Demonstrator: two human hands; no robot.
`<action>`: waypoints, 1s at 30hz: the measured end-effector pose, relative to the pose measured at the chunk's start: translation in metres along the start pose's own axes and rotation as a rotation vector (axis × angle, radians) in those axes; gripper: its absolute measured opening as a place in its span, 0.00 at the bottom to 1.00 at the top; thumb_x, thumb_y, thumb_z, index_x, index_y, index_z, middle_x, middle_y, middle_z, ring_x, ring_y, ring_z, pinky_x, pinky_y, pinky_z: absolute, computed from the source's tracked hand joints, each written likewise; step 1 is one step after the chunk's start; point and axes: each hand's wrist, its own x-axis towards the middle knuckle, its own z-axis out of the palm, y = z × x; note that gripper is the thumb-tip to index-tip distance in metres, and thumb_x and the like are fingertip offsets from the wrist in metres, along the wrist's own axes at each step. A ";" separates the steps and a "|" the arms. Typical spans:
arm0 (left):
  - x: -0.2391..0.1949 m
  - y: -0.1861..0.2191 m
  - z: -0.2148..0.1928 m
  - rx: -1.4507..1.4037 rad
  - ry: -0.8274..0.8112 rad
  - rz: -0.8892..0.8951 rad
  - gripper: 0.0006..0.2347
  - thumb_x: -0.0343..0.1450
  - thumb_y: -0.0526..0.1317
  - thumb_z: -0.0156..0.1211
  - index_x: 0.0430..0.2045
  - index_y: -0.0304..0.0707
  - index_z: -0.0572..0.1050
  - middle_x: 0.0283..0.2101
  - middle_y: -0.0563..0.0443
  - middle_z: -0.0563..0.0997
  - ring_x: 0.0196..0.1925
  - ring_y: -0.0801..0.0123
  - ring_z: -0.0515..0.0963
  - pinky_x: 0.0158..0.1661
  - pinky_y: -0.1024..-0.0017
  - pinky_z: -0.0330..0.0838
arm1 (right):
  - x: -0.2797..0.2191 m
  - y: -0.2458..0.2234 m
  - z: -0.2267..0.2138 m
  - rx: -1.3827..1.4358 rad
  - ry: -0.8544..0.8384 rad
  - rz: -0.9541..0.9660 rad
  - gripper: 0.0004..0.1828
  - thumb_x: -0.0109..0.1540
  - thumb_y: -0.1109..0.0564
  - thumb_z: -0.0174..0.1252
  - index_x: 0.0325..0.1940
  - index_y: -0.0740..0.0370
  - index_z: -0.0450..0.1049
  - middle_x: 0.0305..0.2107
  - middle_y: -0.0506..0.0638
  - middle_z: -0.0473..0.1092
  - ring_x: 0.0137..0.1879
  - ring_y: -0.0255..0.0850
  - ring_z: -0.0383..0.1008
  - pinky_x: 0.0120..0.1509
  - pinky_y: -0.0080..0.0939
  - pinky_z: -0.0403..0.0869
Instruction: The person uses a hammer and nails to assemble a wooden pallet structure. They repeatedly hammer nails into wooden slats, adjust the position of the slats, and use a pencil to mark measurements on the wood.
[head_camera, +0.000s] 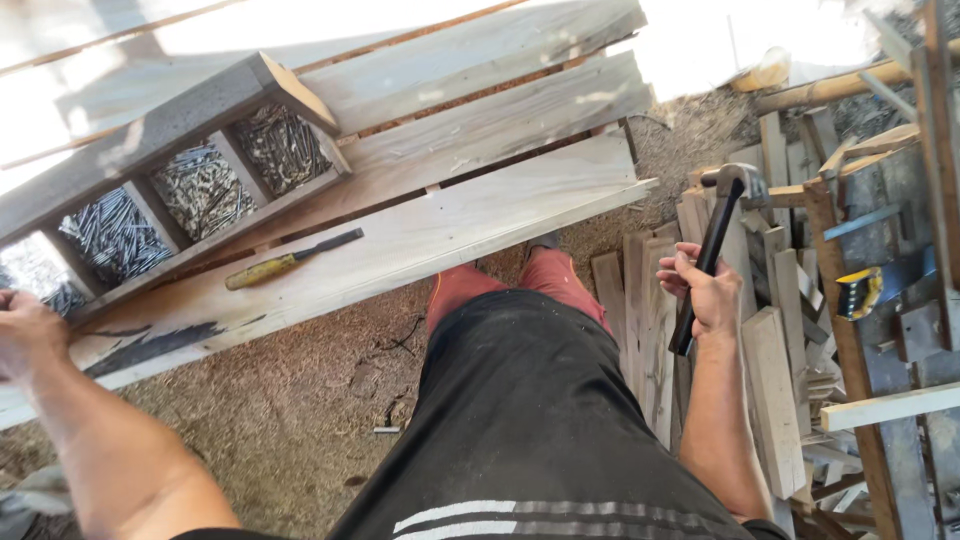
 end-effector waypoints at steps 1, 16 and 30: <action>0.002 0.000 0.000 0.014 0.082 0.048 0.10 0.79 0.35 0.49 0.44 0.33 0.80 0.41 0.36 0.85 0.36 0.46 0.83 0.34 0.53 0.74 | 0.000 -0.003 0.002 0.008 -0.017 -0.007 0.14 0.67 0.59 0.60 0.55 0.67 0.74 0.38 0.58 0.77 0.38 0.40 0.81 0.43 0.37 0.80; -0.252 0.435 -0.009 -1.128 -0.766 0.120 0.07 0.77 0.38 0.47 0.43 0.37 0.72 0.38 0.48 0.81 0.37 0.70 0.83 0.40 0.71 0.81 | -0.001 -0.078 0.110 -0.462 -0.436 -0.221 0.15 0.67 0.51 0.63 0.44 0.68 0.78 0.22 0.47 0.70 0.22 0.31 0.66 0.23 0.36 0.65; -0.289 0.514 -0.061 -1.071 -0.577 0.562 0.10 0.72 0.38 0.63 0.45 0.31 0.79 0.35 0.45 0.81 0.35 0.63 0.81 0.38 0.65 0.76 | 0.001 -0.102 0.169 -0.463 -0.651 -0.333 0.11 0.64 0.54 0.64 0.33 0.64 0.77 0.18 0.39 0.67 0.22 0.24 0.62 0.24 0.29 0.60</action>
